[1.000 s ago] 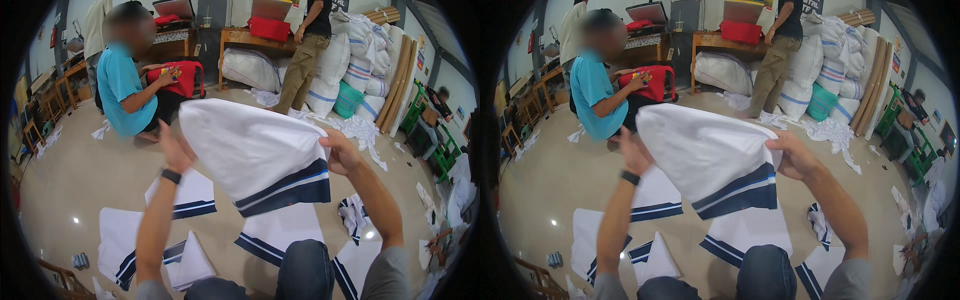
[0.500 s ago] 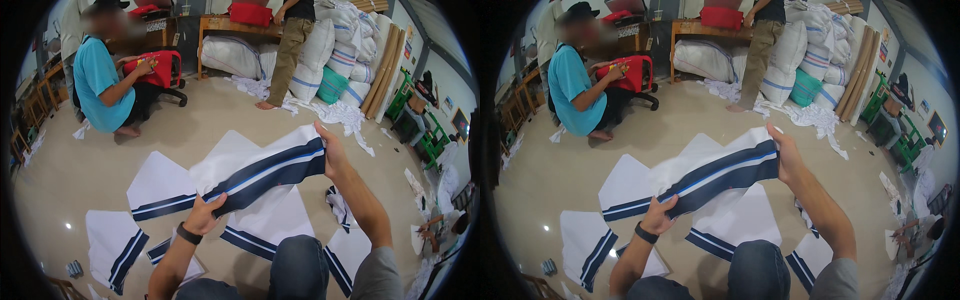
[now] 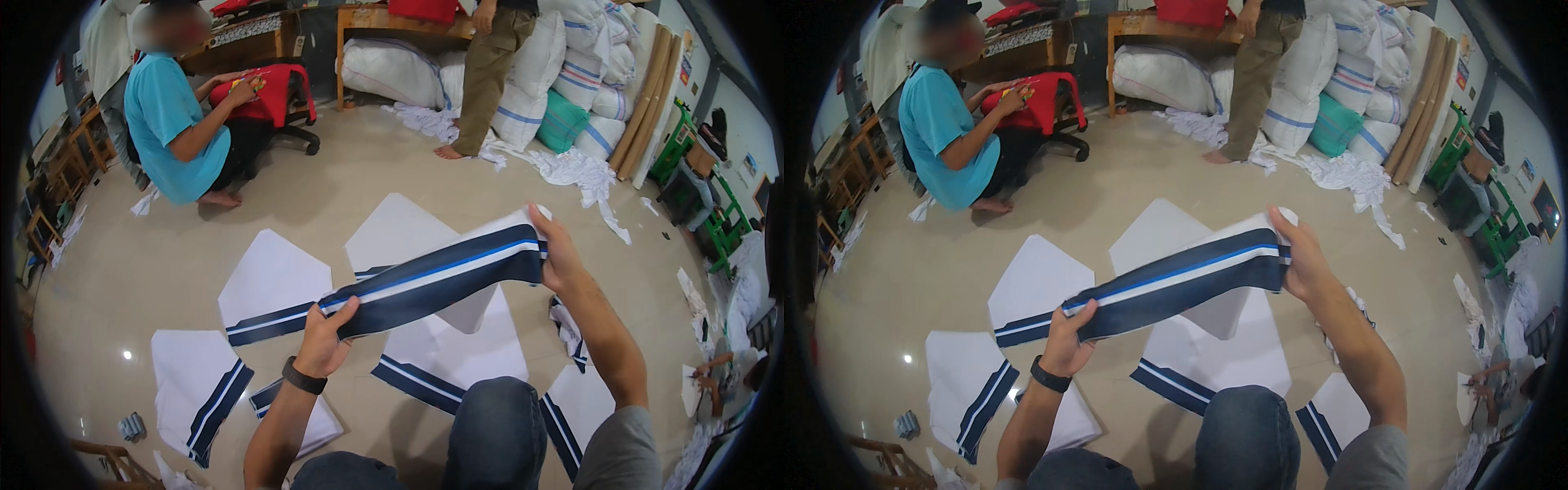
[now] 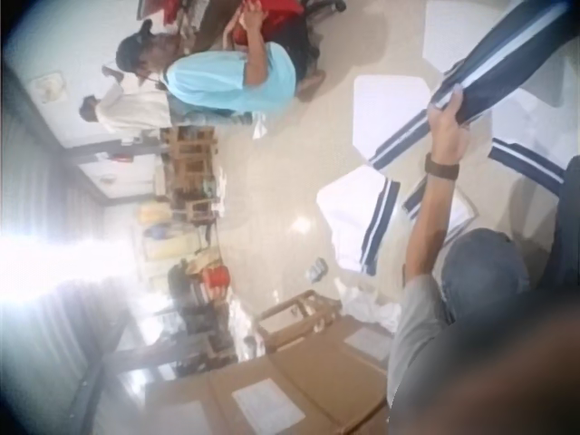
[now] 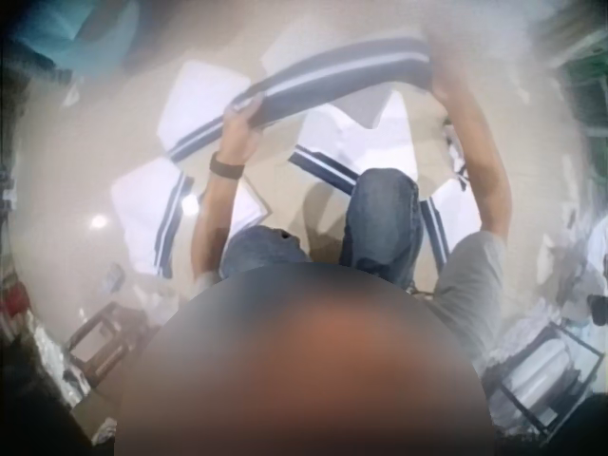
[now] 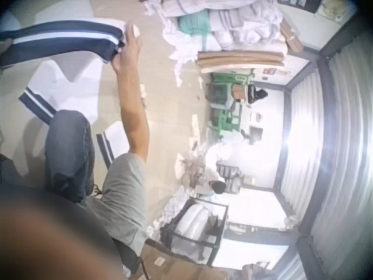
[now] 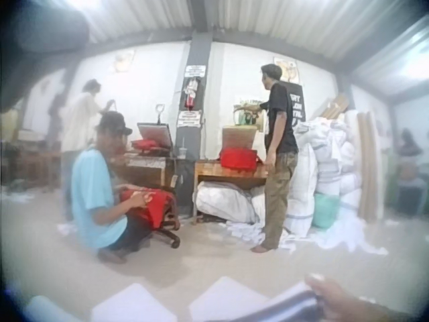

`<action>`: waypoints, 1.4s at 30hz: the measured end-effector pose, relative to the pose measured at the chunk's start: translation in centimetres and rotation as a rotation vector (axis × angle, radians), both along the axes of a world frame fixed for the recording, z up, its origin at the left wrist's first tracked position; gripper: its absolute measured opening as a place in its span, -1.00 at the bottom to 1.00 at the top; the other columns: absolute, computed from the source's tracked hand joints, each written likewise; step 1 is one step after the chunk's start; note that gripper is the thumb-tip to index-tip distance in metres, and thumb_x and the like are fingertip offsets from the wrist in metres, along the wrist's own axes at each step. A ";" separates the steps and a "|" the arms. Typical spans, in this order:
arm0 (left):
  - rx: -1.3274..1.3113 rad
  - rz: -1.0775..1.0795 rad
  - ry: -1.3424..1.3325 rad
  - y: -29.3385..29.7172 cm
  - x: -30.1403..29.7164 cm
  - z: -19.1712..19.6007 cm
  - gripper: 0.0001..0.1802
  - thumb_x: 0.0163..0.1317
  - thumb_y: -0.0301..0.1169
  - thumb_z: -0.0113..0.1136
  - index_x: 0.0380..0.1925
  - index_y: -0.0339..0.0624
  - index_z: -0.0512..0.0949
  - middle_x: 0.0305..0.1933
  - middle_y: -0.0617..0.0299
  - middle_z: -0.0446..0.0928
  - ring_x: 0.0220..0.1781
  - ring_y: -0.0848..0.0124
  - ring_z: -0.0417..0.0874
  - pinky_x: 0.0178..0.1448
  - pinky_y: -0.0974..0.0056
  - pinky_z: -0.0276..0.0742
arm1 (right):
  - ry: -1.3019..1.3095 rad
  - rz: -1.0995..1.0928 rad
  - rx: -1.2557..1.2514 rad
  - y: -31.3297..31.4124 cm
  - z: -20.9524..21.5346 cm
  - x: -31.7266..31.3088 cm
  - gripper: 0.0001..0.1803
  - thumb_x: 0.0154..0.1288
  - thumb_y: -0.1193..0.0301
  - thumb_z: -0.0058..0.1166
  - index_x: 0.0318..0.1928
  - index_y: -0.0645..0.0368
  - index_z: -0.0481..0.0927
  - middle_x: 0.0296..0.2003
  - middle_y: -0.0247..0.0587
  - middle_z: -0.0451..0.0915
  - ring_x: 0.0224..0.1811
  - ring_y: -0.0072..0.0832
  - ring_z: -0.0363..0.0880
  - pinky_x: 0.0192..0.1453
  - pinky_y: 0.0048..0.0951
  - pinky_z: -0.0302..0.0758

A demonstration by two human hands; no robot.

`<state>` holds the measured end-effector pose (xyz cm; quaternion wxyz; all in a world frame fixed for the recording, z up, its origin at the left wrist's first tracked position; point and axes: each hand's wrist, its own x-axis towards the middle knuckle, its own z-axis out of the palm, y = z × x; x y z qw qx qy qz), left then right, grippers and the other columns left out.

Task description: The person uses a yellow electric cutter to trim a white fabric piece on a table, then moves to the floor to align and attach dark blue striped fabric strips to multiple white fabric pieces. The person repeatedly picks up, positions, and smooths the strips onto the white pieces.

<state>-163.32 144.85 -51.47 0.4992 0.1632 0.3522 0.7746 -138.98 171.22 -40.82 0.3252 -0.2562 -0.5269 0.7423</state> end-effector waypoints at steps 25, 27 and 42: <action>-0.397 -0.110 0.031 -14.0 -0.2 -4.7 -0.71 0.28 -0.62 0.29 0.00 -0.40 0.57 -0.15 0.19 0.67 -0.16 0.52 0.65 -0.02 0.35 0.62 | -0.162 0.185 -0.131 -2.2 -9.4 0.7 -0.83 0.42 0.41 0.09 -0.18 0.29 0.59 -0.32 -0.17 0.68 -0.45 -0.47 0.62 -0.38 -0.50 0.57; -0.440 -0.029 0.116 -15.9 -2.1 -6.1 -0.76 0.28 -0.66 0.25 -0.04 -0.37 0.58 -0.17 0.20 0.66 -0.16 0.53 0.65 0.00 0.34 0.62 | -0.186 0.221 -0.140 -2.1 -9.5 -3.1 -0.82 0.44 0.40 0.07 -0.18 0.29 0.58 -0.31 -0.16 0.67 -0.42 -0.43 0.63 -0.35 -0.49 0.57; -0.409 0.696 0.089 -9.0 -40.8 -13.5 -0.88 0.34 -0.52 -0.03 -0.19 -0.09 0.48 -0.23 0.30 0.44 -0.17 0.41 0.53 -0.03 0.01 0.57 | -0.182 0.071 -0.134 -2.6 -18.6 -44.5 -0.75 0.47 0.41 -0.03 0.06 0.27 0.40 -0.02 -0.13 0.47 -0.21 -0.32 0.66 -0.17 -0.22 0.56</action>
